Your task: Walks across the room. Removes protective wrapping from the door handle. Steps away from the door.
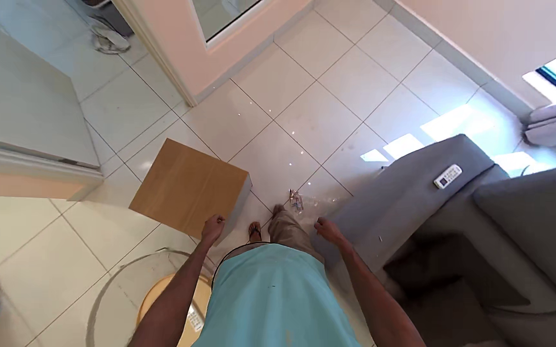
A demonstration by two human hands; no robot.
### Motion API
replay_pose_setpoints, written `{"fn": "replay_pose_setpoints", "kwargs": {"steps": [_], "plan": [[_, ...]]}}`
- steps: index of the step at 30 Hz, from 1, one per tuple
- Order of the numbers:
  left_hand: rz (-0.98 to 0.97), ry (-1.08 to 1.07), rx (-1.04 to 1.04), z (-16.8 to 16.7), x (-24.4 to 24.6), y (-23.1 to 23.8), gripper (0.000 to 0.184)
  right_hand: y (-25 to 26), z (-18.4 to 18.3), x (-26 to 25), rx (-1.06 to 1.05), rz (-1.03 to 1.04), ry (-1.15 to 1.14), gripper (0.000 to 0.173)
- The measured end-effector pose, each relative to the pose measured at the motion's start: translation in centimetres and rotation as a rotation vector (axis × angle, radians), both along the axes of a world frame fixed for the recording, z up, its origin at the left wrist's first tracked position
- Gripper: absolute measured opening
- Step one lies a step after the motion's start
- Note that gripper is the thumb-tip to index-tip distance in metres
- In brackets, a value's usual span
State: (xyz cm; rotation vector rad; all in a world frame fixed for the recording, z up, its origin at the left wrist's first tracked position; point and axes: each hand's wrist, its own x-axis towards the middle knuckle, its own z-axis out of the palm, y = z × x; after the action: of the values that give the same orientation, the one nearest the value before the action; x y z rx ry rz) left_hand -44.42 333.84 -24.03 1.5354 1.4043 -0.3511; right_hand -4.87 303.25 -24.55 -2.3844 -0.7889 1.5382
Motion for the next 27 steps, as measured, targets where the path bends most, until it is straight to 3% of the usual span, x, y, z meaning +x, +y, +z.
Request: {"fn": "replay_pose_setpoints", "kwargs": {"steps": [3,7,11,15,18,22,27], "plan": [[0.042,-0.007,0.017,-0.3,4.3,5.1,0.029,3.1,-2.3,2.3,-0.06,0.072,0.037,0.036],[0.144,-0.051,-0.043,-1.4,9.2,8.1,0.029,7.5,-6.6,6.9,-0.177,0.327,0.021,0.031],[0.252,0.037,-0.133,-3.2,12.2,6.7,0.031,15.6,-3.9,17.3,-0.26,0.532,-0.011,0.028],[0.094,0.061,-0.221,-4.4,16.0,5.1,0.037,26.4,0.4,28.9,-0.135,0.3,-0.114,0.026],[0.05,0.05,-0.285,-2.3,20.4,7.6,0.039,33.8,1.6,34.3,-0.04,0.176,-0.263,0.023],[0.252,-0.012,-0.166,-3.4,20.4,11.1,0.035,41.8,0.5,34.8,-0.015,0.145,-0.325,0.03],[0.657,0.025,-0.093,-4.4,19.5,16.5,0.03,51.8,-2.7,28.8,-0.166,0.669,-0.155,0.033]]}}
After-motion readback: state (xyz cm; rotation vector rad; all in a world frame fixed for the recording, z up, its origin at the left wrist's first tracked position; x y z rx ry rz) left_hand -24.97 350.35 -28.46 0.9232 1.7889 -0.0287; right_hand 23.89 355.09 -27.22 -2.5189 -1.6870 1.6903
